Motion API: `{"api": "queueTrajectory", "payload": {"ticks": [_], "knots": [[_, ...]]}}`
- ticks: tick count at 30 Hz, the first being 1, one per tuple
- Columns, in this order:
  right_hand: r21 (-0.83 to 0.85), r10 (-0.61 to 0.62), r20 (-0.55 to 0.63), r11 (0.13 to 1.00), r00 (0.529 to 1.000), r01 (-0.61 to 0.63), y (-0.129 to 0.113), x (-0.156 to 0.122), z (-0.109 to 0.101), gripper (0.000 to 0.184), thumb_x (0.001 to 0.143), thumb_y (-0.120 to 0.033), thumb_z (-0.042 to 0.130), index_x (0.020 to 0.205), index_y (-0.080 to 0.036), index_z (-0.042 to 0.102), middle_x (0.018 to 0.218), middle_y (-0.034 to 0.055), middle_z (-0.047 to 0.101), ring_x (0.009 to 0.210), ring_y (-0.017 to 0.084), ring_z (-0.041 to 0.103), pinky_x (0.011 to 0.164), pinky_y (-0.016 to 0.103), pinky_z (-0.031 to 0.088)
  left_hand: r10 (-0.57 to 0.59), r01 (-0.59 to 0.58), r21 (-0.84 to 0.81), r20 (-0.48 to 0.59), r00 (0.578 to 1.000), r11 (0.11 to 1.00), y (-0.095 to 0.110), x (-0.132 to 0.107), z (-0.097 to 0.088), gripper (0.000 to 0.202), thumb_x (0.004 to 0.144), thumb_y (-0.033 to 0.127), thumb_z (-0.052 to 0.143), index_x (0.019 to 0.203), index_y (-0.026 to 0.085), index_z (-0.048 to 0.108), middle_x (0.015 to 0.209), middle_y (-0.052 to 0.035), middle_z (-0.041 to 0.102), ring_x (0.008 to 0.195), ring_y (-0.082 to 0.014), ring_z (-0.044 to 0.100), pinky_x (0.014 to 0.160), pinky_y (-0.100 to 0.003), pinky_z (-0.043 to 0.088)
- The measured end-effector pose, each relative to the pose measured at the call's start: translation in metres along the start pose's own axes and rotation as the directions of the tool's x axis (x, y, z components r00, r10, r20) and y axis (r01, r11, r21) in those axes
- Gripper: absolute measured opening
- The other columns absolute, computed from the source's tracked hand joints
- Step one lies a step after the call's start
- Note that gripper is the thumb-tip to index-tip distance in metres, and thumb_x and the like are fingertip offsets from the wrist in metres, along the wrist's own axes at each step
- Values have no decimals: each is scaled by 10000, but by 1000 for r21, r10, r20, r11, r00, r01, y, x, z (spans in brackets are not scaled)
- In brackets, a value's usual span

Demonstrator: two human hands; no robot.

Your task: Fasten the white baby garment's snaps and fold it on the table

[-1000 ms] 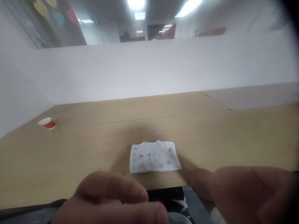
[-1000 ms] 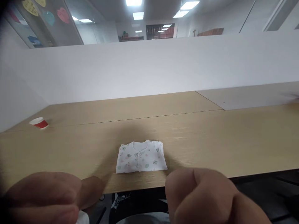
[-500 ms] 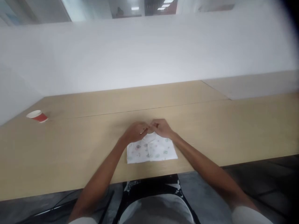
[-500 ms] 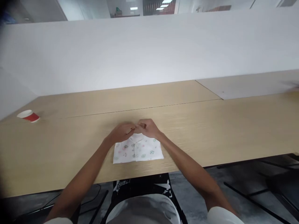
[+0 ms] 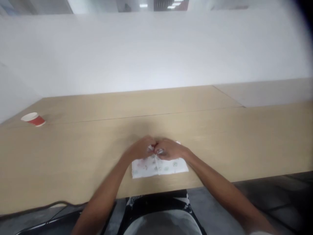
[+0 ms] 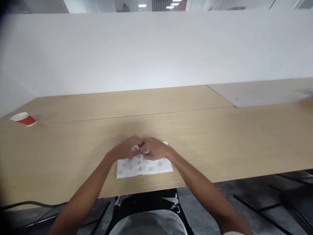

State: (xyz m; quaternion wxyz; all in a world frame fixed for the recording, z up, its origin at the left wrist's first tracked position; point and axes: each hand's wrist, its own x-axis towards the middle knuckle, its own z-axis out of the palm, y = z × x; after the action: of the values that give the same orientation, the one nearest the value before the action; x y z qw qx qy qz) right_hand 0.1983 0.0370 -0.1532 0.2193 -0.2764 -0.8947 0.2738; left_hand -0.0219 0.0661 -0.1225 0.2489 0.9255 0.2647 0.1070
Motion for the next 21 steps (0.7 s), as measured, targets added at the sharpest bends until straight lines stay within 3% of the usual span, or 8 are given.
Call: {"api": "queueTrajectory", "payload": {"ticks": [5,10,14,18,21], "knots": [[115,27,109,993,994,-39,1,1,1,230,745,13,679,909,-148,682,1000,0,651,890,149,596,758,232,415,-90,105,-137,113,989,985,3,0,5,196,741,152,739,903,173,631,849,4,632,766,-188,575,663,-281,364],[190,18,134,981,991,-44,8,-3,-3,132,847,-68,689,954,-135,650,952,2,612,819,117,545,709,212,376,-114,133,-147,133,985,980,-1,1,5,98,765,190,734,818,157,659,802,2,635,739,-170,570,648,-271,357],[136,9,38,991,999,-14,10,-5,-6,38,937,-116,606,952,-133,576,886,6,574,765,116,483,672,217,341,-121,144,-191,125,985,971,-4,2,5,95,874,238,625,820,172,667,771,0,627,711,-166,555,650,-278,354],[-55,38,-117,997,992,-45,13,-3,-5,33,981,-146,545,987,-145,512,901,22,543,799,139,460,683,235,323,-175,171,-104,-25,984,980,-6,3,7,272,969,288,467,752,162,570,785,-32,577,760,-194,521,690,-306,340],[-121,43,-174,990,984,-65,16,-2,-1,36,998,-166,521,982,-151,493,922,25,543,805,143,461,693,241,323,-169,154,-150,-95,981,977,-5,5,13,292,997,321,424,793,161,560,819,-45,570,807,-208,522,727,-316,354]]}}
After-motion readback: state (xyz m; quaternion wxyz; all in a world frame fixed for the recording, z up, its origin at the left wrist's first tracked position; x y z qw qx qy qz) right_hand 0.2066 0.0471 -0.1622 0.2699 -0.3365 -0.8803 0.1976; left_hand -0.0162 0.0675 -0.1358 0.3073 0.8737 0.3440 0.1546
